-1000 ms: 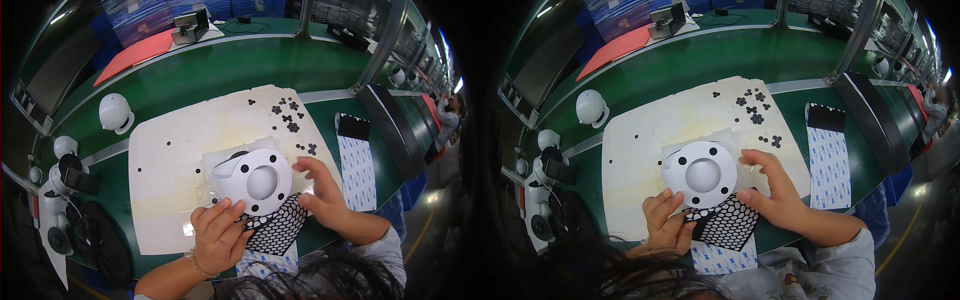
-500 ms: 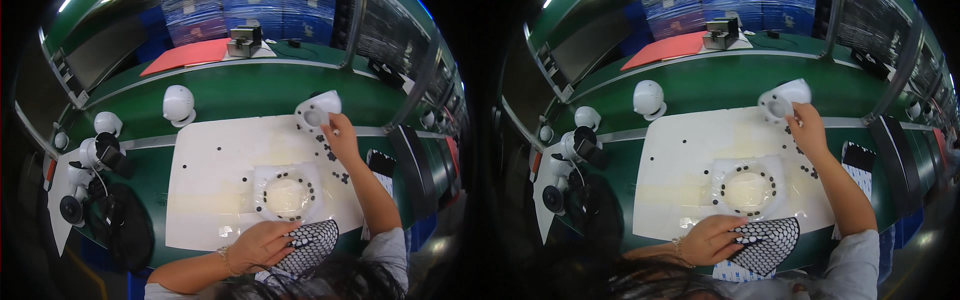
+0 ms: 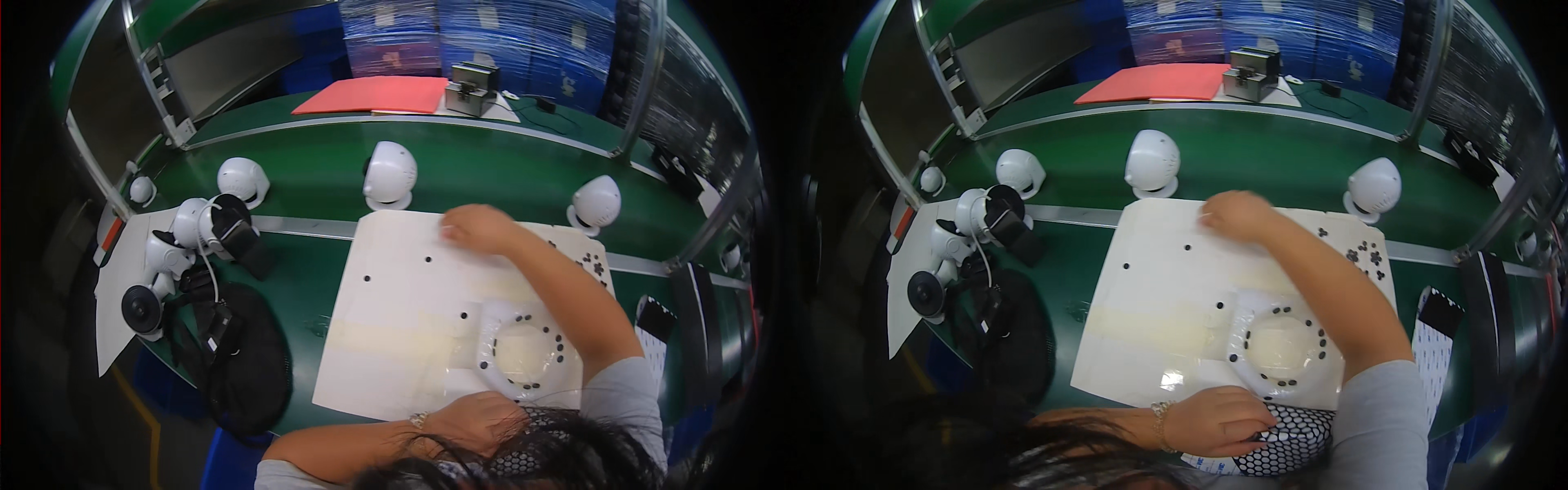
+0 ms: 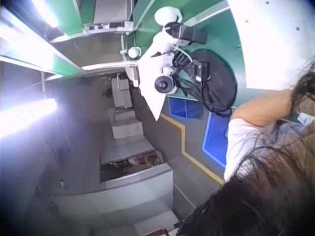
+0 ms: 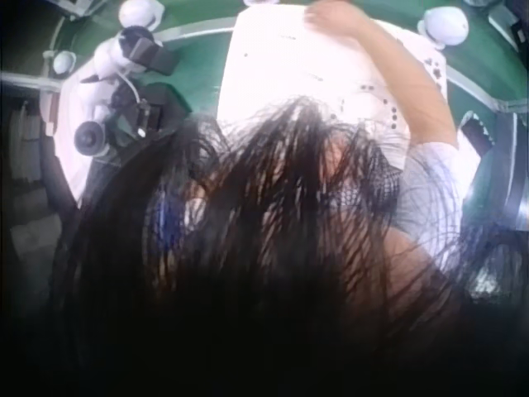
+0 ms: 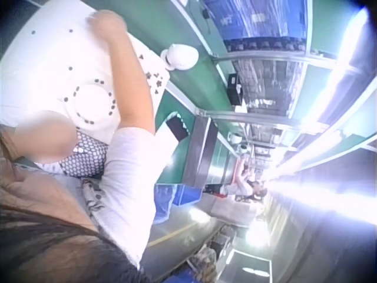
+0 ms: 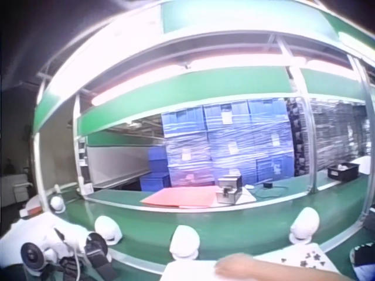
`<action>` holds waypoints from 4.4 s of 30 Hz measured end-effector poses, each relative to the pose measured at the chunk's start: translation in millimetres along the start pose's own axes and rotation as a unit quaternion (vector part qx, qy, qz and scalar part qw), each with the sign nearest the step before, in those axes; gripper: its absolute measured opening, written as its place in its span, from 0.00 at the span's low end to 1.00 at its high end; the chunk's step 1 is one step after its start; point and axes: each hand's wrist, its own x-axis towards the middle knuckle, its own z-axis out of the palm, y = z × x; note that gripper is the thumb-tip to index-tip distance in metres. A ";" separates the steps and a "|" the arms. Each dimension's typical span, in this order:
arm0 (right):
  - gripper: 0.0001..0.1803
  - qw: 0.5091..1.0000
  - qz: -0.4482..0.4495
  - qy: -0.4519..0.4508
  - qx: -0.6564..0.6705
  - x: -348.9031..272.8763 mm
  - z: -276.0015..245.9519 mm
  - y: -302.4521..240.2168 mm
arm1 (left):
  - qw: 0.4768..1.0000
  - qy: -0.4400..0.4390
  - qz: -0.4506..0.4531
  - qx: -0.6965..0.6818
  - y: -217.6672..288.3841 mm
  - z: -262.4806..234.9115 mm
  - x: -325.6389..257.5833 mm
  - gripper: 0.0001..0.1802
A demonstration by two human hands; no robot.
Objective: The person assembles white dome-shaped electronic devices by hand. They repeatedly pick small black circular components from a sheet and place them into holes on the white device, then move the completed unit aside and repeat the process with a new device.
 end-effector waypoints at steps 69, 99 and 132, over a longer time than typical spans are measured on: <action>0.18 0.936 -0.111 0.315 0.115 -250.5 -59.9 -134.9 | 0.983 0.145 -0.101 0.040 23.8 -4.5 25.7 0.06; 0.15 0.869 -0.110 0.155 0.457 -258.4 -78.3 -134.2 | 0.968 0.145 -0.079 0.190 26.5 -1.9 30.3 0.08; 0.29 0.953 0.011 0.304 0.005 -243.6 -95.5 -91.5 | 0.952 0.080 -0.119 0.270 26.1 6.7 20.7 0.09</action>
